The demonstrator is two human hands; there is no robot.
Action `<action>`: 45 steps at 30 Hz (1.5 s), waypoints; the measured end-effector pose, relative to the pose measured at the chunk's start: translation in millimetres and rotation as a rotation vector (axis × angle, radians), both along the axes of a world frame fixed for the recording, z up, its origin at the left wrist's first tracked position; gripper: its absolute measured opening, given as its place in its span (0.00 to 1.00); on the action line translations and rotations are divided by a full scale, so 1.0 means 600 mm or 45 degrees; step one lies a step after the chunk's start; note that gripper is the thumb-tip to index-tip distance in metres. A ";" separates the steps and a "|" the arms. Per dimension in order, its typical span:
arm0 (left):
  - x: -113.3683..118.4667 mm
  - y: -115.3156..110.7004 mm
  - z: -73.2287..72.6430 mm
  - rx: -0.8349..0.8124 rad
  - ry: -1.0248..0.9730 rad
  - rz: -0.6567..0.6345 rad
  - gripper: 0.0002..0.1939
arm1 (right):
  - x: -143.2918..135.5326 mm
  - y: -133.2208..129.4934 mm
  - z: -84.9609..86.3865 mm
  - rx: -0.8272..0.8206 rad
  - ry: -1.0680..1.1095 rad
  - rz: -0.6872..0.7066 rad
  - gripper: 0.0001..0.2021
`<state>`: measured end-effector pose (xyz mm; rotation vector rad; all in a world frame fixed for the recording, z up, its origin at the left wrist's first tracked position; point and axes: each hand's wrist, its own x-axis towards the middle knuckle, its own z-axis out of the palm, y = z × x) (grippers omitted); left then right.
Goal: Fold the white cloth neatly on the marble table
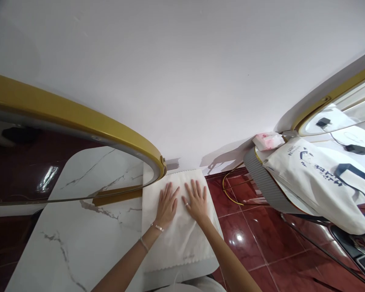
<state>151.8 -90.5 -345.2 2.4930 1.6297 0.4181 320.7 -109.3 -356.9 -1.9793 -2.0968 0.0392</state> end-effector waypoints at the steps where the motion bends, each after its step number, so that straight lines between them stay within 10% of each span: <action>1: 0.012 0.024 0.000 -0.001 -0.001 -0.024 0.26 | 0.004 0.024 0.001 -0.020 -0.009 -0.012 0.26; 6: 0.045 0.131 0.007 -0.050 -0.027 -0.014 0.27 | 0.028 0.141 0.007 -0.110 -0.045 -0.007 0.26; 9: 0.030 0.120 0.014 -0.060 -0.031 0.013 0.27 | 0.039 0.145 0.009 -0.116 -0.055 0.003 0.27; 17: -0.049 -0.169 0.024 -0.014 0.057 -0.002 0.34 | 0.042 -0.085 0.010 -0.008 -0.064 -0.013 0.32; 21: -0.060 -0.245 0.014 0.022 0.095 -0.011 0.35 | 0.035 -0.168 0.006 -0.005 -0.072 0.020 0.37; 33: -0.012 -0.018 0.012 -0.017 -0.030 0.021 0.32 | 0.079 0.066 0.001 -0.020 -0.045 0.020 0.32; 45: -0.065 -0.249 0.020 -0.054 0.025 -0.018 0.34 | 0.033 -0.240 0.012 -0.020 -0.017 0.170 0.38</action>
